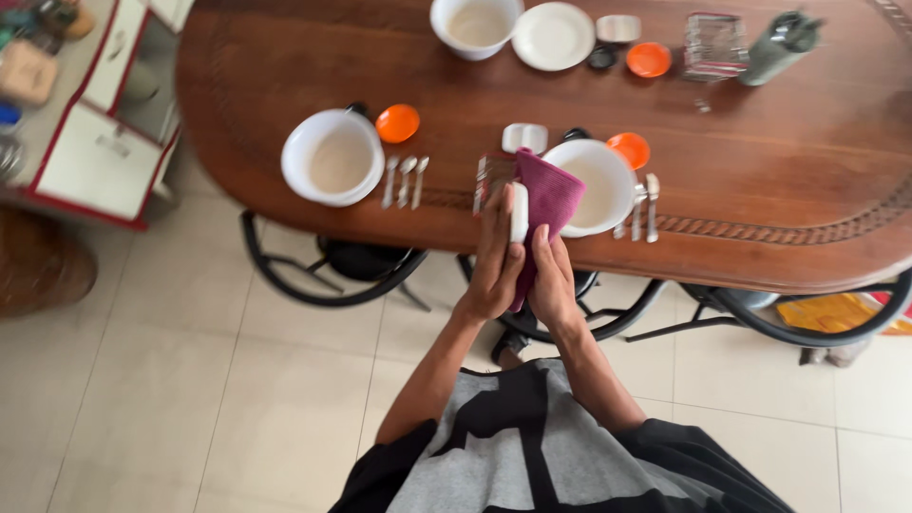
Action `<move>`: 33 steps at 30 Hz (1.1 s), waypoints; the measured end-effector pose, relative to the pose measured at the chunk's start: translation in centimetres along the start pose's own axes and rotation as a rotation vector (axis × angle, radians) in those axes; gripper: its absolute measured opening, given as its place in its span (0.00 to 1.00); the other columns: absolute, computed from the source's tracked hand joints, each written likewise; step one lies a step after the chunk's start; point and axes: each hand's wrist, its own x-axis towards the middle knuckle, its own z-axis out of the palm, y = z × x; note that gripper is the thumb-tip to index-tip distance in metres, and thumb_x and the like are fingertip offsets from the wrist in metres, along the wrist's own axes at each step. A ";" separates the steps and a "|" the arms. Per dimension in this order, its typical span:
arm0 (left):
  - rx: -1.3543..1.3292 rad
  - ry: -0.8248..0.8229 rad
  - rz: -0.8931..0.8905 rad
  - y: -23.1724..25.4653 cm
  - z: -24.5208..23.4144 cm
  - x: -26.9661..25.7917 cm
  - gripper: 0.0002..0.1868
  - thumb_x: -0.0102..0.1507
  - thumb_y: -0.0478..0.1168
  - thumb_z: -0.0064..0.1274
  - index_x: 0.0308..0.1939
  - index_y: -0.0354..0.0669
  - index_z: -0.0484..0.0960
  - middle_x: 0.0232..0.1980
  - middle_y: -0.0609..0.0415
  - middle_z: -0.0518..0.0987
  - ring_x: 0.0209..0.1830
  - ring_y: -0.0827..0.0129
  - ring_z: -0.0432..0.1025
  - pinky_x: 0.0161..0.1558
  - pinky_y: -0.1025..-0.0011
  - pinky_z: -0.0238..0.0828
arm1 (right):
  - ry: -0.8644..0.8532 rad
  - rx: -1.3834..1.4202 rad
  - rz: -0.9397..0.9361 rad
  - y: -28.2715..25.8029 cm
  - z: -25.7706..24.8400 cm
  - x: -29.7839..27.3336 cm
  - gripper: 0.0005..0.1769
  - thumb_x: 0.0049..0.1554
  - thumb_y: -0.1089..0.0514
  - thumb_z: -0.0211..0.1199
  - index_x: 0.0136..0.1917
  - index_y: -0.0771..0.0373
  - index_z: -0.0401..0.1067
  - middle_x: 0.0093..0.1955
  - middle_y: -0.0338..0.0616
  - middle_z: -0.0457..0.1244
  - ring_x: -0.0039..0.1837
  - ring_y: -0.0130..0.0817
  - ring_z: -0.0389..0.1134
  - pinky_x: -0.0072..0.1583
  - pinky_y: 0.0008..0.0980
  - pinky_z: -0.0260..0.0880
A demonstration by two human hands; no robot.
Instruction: The person dries several small kitchen items with a purple cloth at a wooden table. They wipe an orange lid, a black lid, and a white square dish, then place each item on the table after drying.
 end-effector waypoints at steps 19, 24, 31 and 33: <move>0.175 0.384 -0.115 7.9 -12.8 -13.6 0.33 0.80 0.54 0.23 0.83 0.39 0.48 0.86 0.40 0.48 0.88 0.47 0.44 0.86 0.51 0.42 | -0.589 -0.444 -0.398 9.1 13.1 -11.9 0.37 0.73 0.41 0.39 0.84 0.67 0.39 0.84 0.52 0.45 0.84 0.40 0.46 0.81 0.41 0.46; 0.216 0.426 -0.127 8.6 -14.6 -14.3 0.35 0.80 0.57 0.20 0.84 0.38 0.43 0.87 0.39 0.43 0.89 0.48 0.38 0.86 0.51 0.38 | -0.568 -0.443 -0.343 10.5 15.5 -9.9 0.36 0.73 0.40 0.40 0.81 0.68 0.49 0.79 0.52 0.53 0.80 0.40 0.53 0.78 0.38 0.52; 0.295 0.494 -0.201 5.8 -20.2 -14.1 0.35 0.79 0.56 0.18 0.84 0.37 0.44 0.87 0.40 0.43 0.89 0.49 0.36 0.85 0.51 0.36 | -0.634 -0.429 -0.319 14.7 20.0 -6.6 0.34 0.73 0.40 0.40 0.78 0.70 0.54 0.72 0.50 0.59 0.72 0.36 0.60 0.73 0.36 0.59; 0.336 0.529 -0.216 5.1 -22.9 -14.1 0.34 0.79 0.55 0.20 0.83 0.37 0.46 0.86 0.40 0.44 0.89 0.49 0.37 0.85 0.51 0.36 | -0.679 -0.411 -0.337 16.4 22.0 -5.9 0.34 0.73 0.41 0.40 0.79 0.70 0.52 0.75 0.50 0.56 0.75 0.36 0.57 0.74 0.36 0.57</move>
